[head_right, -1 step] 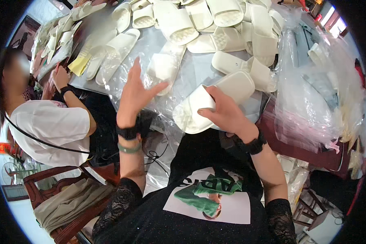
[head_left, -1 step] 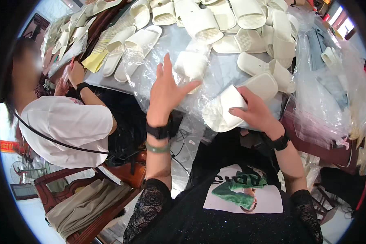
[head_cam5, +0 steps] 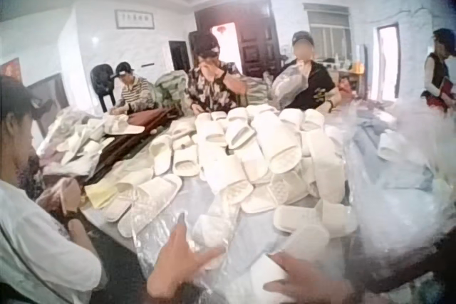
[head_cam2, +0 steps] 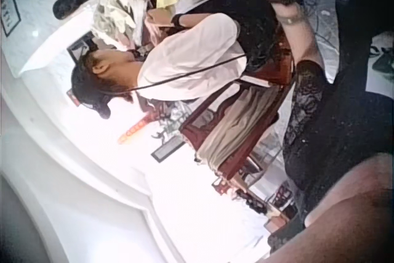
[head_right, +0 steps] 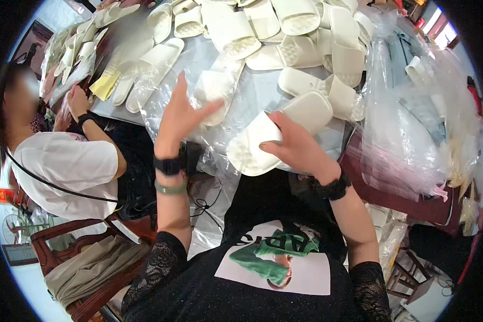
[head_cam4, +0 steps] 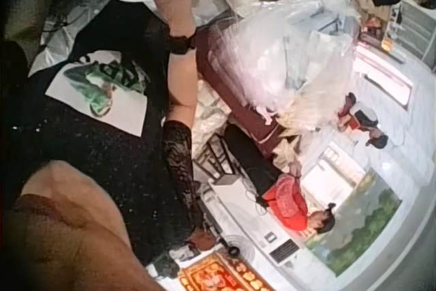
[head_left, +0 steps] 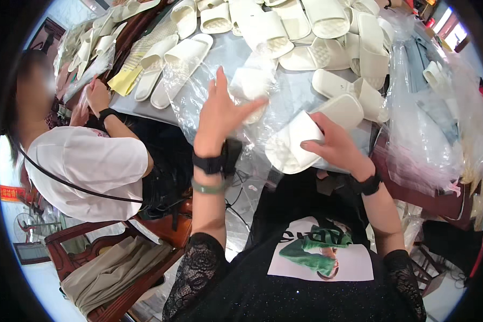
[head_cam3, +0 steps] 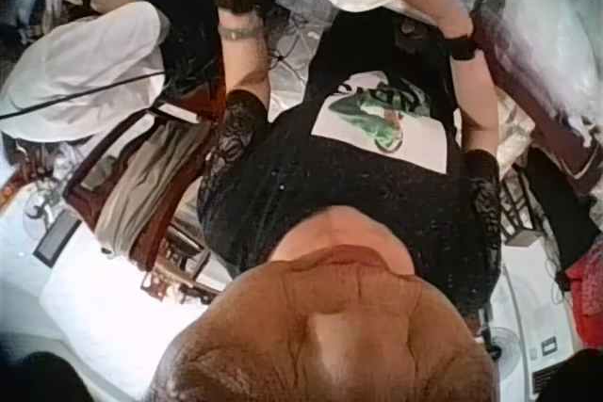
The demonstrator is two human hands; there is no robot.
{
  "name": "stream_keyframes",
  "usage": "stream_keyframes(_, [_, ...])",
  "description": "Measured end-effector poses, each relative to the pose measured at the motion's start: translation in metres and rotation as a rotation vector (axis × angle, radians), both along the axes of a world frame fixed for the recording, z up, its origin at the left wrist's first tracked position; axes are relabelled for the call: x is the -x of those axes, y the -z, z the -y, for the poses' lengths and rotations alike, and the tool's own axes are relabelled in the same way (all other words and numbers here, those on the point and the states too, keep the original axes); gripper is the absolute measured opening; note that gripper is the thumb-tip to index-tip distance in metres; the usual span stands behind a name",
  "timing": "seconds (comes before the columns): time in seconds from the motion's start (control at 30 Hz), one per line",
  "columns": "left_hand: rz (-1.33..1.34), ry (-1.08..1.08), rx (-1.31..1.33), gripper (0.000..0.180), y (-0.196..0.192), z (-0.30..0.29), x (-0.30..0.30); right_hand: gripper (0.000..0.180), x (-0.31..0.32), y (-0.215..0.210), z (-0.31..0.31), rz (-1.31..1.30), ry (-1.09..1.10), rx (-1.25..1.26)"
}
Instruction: Packing white slippers into clear plastic bags and placing them in a yellow crate.
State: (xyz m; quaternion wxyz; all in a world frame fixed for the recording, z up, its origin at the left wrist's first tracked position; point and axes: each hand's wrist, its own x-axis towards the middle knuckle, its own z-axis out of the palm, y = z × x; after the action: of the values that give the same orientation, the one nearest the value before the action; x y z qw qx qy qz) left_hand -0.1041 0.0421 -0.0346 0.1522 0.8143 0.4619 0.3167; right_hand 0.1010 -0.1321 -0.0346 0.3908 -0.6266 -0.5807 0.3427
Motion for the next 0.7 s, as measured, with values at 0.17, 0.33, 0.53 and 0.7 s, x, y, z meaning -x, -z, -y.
stream_keyframes(0.17, [-0.270,0.203,0.317,0.114,-0.013,-0.031,-0.025,0.054,-0.016,0.010,-0.015,-0.123,-0.104,0.040])
stream_keyframes(0.33, [-0.325,0.298,0.327,0.106,-0.017,-0.011,-0.014,0.071,-0.011,-0.002,-0.027,-0.307,-0.042,0.174])
stream_keyframes(0.53, [-0.124,0.496,0.288,0.096,-0.004,0.039,0.005,0.062,-0.006,0.007,-0.030,-0.079,-0.280,0.127])
stream_keyframes(0.7, [0.030,0.459,0.418,0.095,0.009,0.052,0.023,0.051,0.011,0.005,-0.010,-0.407,-0.297,0.235])
